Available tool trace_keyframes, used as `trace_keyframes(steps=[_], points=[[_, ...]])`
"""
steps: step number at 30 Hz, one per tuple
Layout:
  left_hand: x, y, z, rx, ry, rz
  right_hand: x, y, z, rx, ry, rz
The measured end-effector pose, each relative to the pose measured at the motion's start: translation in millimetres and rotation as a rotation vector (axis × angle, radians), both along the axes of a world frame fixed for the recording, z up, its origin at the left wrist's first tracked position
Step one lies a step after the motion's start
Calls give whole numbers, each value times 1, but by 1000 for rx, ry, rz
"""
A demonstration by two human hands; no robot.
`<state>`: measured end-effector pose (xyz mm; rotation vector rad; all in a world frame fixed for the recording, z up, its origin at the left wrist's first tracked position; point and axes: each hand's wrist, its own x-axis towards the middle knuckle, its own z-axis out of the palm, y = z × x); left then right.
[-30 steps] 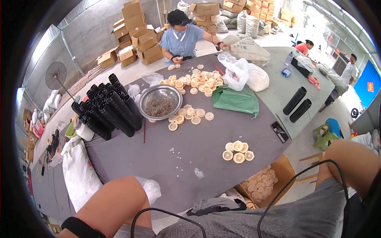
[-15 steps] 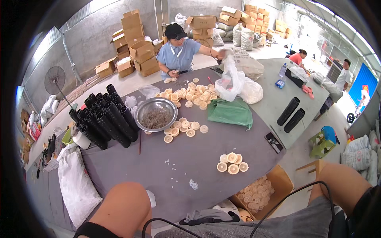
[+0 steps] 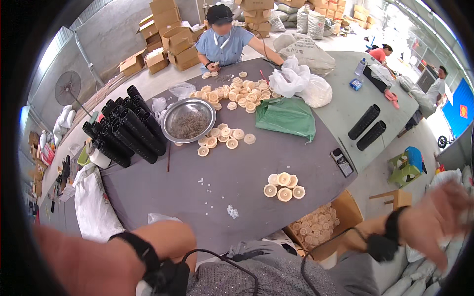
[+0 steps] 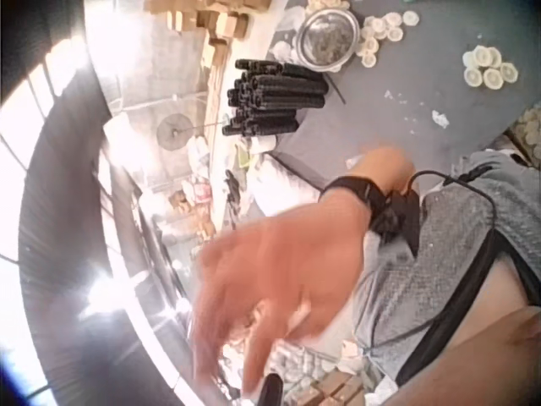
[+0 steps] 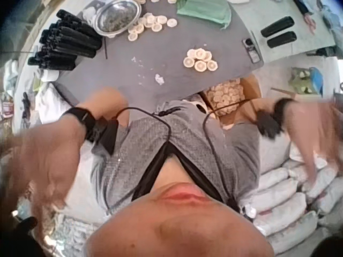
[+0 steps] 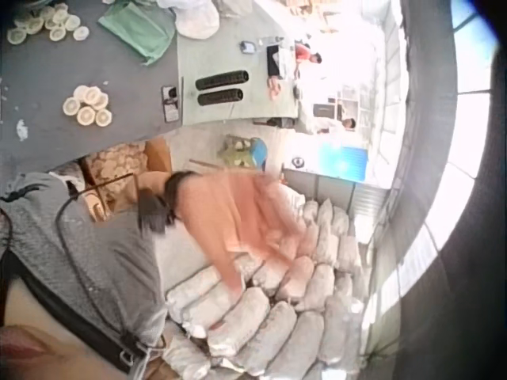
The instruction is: The recorder is assembling small white plastic components by fitting together various circular and rectangular pieces on a work table.
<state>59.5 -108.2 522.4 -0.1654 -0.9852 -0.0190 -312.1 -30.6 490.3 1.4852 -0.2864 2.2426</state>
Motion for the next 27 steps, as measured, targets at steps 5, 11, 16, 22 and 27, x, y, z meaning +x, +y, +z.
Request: trace_keyframes(steps=[5,11,16,22,27], points=[[21,-33,-95,763,-553,42,-39,-60,-169,936,-534,367],[-37,-54,-181,1384,-376,-71,-101,-74,-328,1253,-1430,627],[-84,-84,-215,1518,-471,-104,-134,-106,-373,1324,-1515,619],[-121,-110,-236,1454,-648,-173,-142,-158,-376,1418,-1416,680],[-140,-122,-250,1598,-767,-176,-140,-184,-375,1471,-1423,699]])
